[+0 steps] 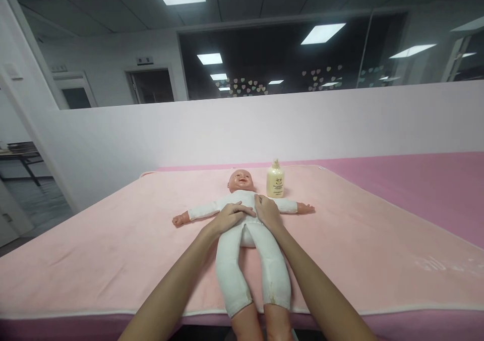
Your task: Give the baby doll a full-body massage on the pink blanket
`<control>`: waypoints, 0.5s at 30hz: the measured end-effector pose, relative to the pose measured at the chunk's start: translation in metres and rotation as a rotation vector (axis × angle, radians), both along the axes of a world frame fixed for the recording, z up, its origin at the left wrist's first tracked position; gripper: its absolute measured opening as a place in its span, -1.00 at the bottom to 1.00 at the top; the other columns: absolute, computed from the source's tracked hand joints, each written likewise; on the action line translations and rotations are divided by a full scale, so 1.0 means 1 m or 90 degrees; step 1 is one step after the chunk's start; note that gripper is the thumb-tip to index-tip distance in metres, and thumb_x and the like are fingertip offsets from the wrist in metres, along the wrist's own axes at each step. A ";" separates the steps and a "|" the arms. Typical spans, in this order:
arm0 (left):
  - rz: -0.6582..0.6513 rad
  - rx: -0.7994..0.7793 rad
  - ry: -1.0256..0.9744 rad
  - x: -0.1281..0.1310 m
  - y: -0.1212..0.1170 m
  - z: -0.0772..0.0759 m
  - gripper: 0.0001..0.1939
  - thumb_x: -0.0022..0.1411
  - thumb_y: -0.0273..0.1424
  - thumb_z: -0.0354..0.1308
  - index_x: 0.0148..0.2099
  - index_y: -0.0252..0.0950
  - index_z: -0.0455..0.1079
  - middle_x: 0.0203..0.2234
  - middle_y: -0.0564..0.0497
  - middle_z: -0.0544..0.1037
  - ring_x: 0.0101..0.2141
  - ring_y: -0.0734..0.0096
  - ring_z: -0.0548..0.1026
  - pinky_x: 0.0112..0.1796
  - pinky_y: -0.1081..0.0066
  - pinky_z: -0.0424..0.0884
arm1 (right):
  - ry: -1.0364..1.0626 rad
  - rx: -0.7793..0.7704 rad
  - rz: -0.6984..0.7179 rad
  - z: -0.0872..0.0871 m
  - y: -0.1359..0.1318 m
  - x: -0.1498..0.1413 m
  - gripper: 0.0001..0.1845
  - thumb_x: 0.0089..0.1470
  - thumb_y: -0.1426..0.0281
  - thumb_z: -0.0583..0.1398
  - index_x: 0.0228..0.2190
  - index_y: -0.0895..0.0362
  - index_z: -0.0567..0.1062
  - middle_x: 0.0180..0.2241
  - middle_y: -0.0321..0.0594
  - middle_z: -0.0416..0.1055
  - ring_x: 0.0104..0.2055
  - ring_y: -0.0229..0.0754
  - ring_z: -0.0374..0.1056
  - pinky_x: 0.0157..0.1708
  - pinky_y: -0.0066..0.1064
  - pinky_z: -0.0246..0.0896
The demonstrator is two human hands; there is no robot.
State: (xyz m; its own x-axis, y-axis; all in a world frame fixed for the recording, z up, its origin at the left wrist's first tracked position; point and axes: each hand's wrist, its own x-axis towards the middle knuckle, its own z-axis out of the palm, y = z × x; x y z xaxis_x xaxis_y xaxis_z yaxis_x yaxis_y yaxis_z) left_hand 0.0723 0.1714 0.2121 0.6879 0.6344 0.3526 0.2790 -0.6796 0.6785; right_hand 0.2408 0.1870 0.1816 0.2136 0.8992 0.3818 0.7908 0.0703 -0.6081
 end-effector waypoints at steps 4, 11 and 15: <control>0.011 0.050 0.105 0.000 0.000 0.002 -0.61 0.26 -0.34 -0.16 -0.01 -0.07 0.42 0.08 0.19 0.40 0.13 0.37 0.29 0.26 0.12 -0.25 | 0.003 0.003 0.005 -0.002 0.002 0.001 -0.44 0.20 0.15 -0.15 -0.29 0.14 0.55 -0.29 -0.07 0.52 -0.23 -0.12 0.40 -0.29 -0.40 0.13; 0.223 0.065 0.172 0.002 0.015 -0.010 -0.44 0.29 -0.11 -0.21 0.28 -0.14 0.04 0.28 0.03 0.05 0.29 0.30 -0.08 0.23 0.03 -0.31 | 0.028 -0.015 0.018 0.002 -0.001 -0.002 -0.46 0.20 0.16 -0.15 -0.21 0.14 0.53 -0.21 -0.04 0.50 -0.15 -0.06 0.38 -0.17 -0.33 0.17; 0.337 0.039 0.109 -0.005 0.029 -0.021 -0.42 0.28 -0.15 -0.17 0.28 -0.24 0.04 0.28 -0.08 0.06 0.27 0.25 -0.01 0.23 0.08 -0.15 | 0.069 0.087 0.039 0.005 -0.003 -0.007 -0.56 0.15 0.21 -0.03 -0.18 0.18 0.52 -0.01 0.00 0.40 0.09 -0.04 0.26 0.06 -0.25 0.09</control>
